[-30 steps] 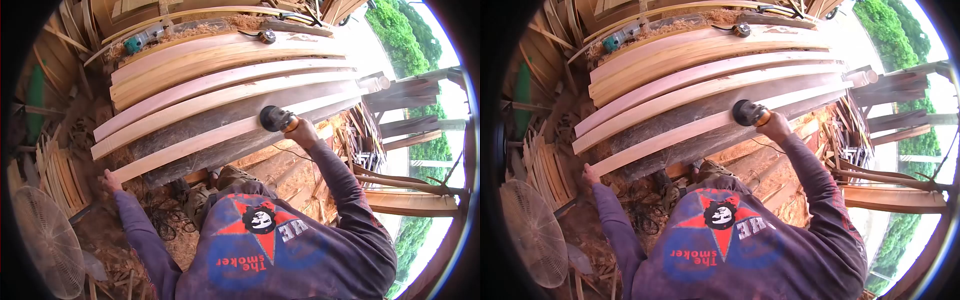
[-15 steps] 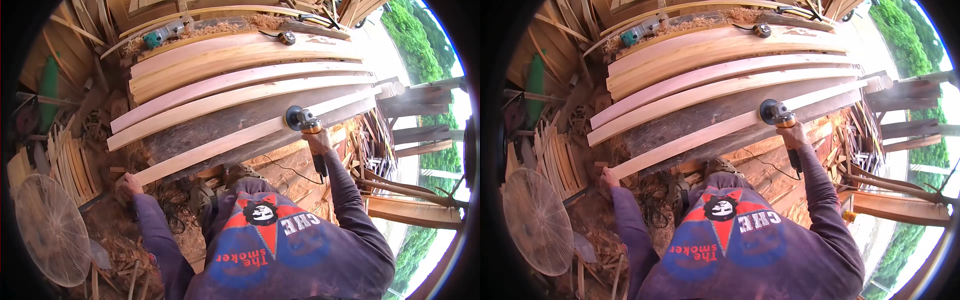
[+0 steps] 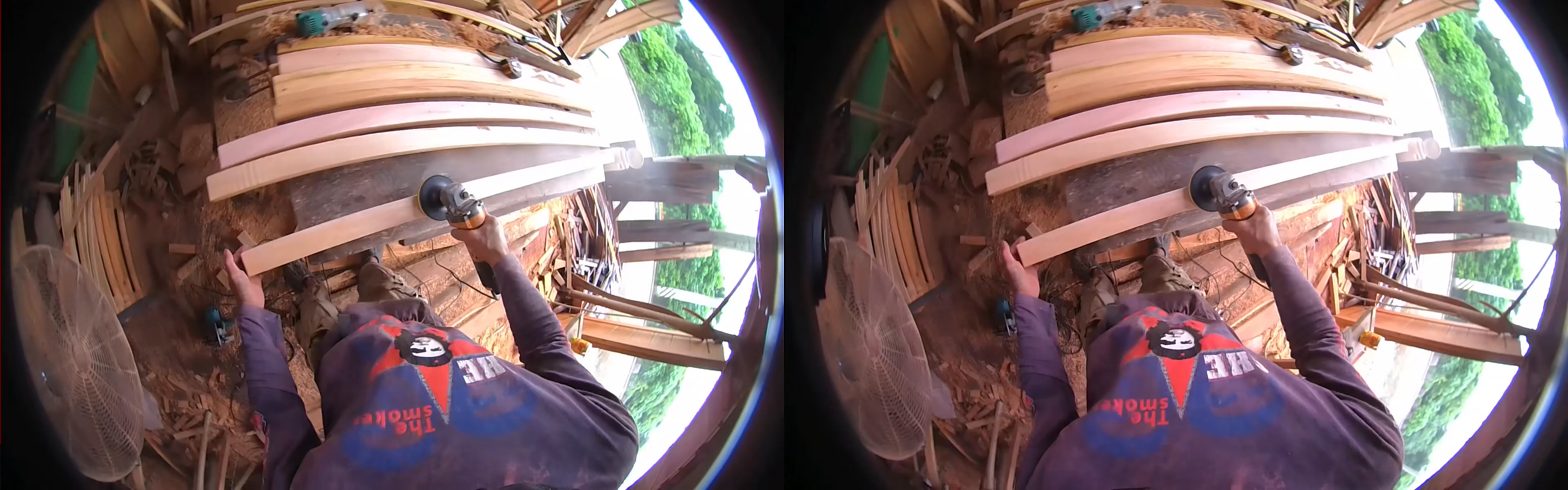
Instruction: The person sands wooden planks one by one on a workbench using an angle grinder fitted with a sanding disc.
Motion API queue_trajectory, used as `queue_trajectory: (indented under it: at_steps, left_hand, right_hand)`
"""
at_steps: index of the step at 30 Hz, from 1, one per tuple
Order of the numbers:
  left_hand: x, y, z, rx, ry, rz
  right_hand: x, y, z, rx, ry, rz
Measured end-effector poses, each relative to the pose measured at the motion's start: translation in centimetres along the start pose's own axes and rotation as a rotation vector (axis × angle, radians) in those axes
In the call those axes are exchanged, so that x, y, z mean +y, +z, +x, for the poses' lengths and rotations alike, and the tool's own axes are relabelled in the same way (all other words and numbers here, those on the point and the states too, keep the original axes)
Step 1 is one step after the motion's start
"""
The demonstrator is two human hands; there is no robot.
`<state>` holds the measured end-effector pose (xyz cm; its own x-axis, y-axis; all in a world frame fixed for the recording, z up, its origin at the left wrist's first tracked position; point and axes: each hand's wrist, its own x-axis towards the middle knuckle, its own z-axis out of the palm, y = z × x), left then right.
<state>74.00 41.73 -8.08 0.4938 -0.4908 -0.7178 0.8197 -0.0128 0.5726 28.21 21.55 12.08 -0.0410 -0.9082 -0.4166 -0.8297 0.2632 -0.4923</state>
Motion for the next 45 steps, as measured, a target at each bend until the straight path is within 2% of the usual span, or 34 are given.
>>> queue_trajectory:
  at_steps: [1, 3, 6, 9, 12, 16, 20, 25, 28, 32, 34, 37, 41, 42, 43, 45]
  left_hand:
    - [-0.4, -1.8, 1.2, 0.013, 0.002, -0.01]
    - [-1.3, -4.4, 3.3, -0.207, -0.075, -0.07]
    - [-1.9, -4.6, 4.0, -0.429, -0.128, -0.306]
    - [-2.6, -4.8, 4.3, -0.511, -0.137, -0.386]
    - [-4.2, -5.4, 5.2, -0.484, -0.096, -0.381]
    - [-5.3, -6.3, 5.9, -0.432, -0.098, -0.445]
    - [-4.8, -4.5, 4.9, -0.4, -0.102, -0.414]
    - [-5.5, -4.9, 5.4, -0.408, -0.116, -0.454]
    - [-5.5, -5.0, 6.0, -0.42, -0.086, -0.374]
    - [-3.9, -4.9, 5.1, -0.543, -0.053, -0.309]
    - [-4.3, -5.7, 5.7, -0.616, -0.057, -0.269]
    - [-3.9, -6.4, 6.6, -0.549, -0.041, -0.214]
    - [-2.4, -6.5, 6.9, -0.586, -0.136, -0.286]
    - [-2.3, -6.8, 7.3, -0.629, -0.163, -0.297]
    - [-2.3, -6.9, 7.5, -0.67, -0.192, -0.306]
    - [-2.3, -6.8, 7.4, -0.65, -0.199, -0.296]
  right_hand:
    - [-0.8, 1.0, -0.6, -0.011, -0.008, -0.009]
    - [-2.3, 2.9, -1.7, -0.063, -0.045, -0.026]
    - [-5.6, 5.3, -3.5, -0.093, -0.119, -0.082]
    - [-8.1, 7.6, -4.6, -0.115, -0.215, -0.144]
    - [-10.1, 10.3, -5.3, -0.186, -0.34, -0.168]
    - [-17.0, 13.6, -7.1, -0.276, -0.465, -0.274]
    - [-19.2, 15.9, -7.8, -0.385, -0.596, -0.319]
    - [-22.5, 18.5, -8.4, -0.391, -0.586, -0.283]
    - [-23.3, 19.3, -8.3, -0.46, -0.642, -0.293]
    - [-22.4, 20.1, -9.0, -0.464, -0.618, -0.307]
    - [-22.0, 18.7, -10.2, -0.429, -0.572, -0.453]
    - [-19.4, 14.8, -9.7, -0.438, -0.458, -0.369]
    - [-13.8, 9.0, -7.8, -0.204, -0.273, -0.299]
    - [-11.5, 7.6, -6.7, -0.196, -0.169, -0.273]
    - [-10.1, 6.1, -6.2, -0.117, -0.19, -0.318]
    - [-7.5, 3.5, -5.3, -0.035, -0.144, -0.195]
